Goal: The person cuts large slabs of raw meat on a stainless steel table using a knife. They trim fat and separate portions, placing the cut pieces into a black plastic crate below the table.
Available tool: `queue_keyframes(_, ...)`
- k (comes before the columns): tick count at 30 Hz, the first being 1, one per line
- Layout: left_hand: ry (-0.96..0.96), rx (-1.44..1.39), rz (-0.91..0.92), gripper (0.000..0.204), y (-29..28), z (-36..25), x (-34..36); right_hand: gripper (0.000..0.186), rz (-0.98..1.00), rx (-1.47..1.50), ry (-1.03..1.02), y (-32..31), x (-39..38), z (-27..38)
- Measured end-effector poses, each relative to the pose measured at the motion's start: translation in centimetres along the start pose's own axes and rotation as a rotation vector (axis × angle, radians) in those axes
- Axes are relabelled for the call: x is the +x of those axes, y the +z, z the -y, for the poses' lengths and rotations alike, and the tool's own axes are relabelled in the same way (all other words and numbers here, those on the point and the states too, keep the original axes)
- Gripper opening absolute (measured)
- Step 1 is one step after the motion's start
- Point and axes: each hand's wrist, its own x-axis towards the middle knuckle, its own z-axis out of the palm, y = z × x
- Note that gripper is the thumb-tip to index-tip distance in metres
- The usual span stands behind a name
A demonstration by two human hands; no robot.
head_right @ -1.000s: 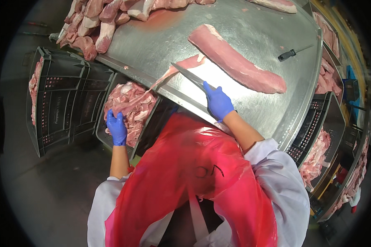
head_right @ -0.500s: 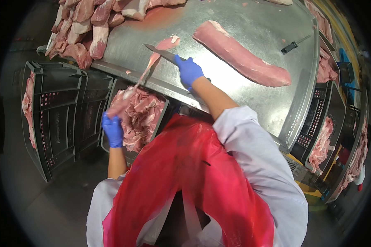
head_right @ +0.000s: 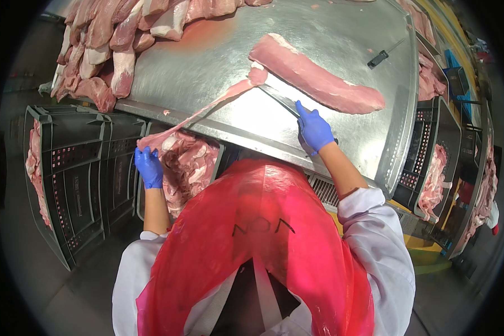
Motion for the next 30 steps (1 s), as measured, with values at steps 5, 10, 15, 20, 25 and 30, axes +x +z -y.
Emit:
queue_keyframes(5,-0.143,0.639,0.219,0.025,0.3,1.4,0.3,0.057,-0.037,0.069,0.023,-1.2,-0.9,0.2)
queue_keyframes(10,0.567,1.052,0.462,0.066,14.5,2.9,1.2,0.059,-0.043,0.136,0.005,0.0,-0.8,1.5)
queue_keyframes(15,0.615,1.339,0.578,0.047,29.2,7.1,0.6,0.061,-0.061,0.156,0.032,0.1,-0.6,3.7)
queue_keyframes(20,0.498,1.376,0.695,0.022,30.3,8.3,-0.5,0.061,-0.106,0.124,0.001,1.9,1.3,5.0)
queue_keyframes(25,0.459,1.412,0.813,0.019,28.5,7.6,-2.1,0.066,-0.015,0.106,-0.044,0.6,6.4,10.0)
queue_keyframes(30,0.411,1.422,0.781,0.021,25.6,6.9,-1.2,0.059,-0.158,0.085,-0.155,2.1,10.0,8.5)
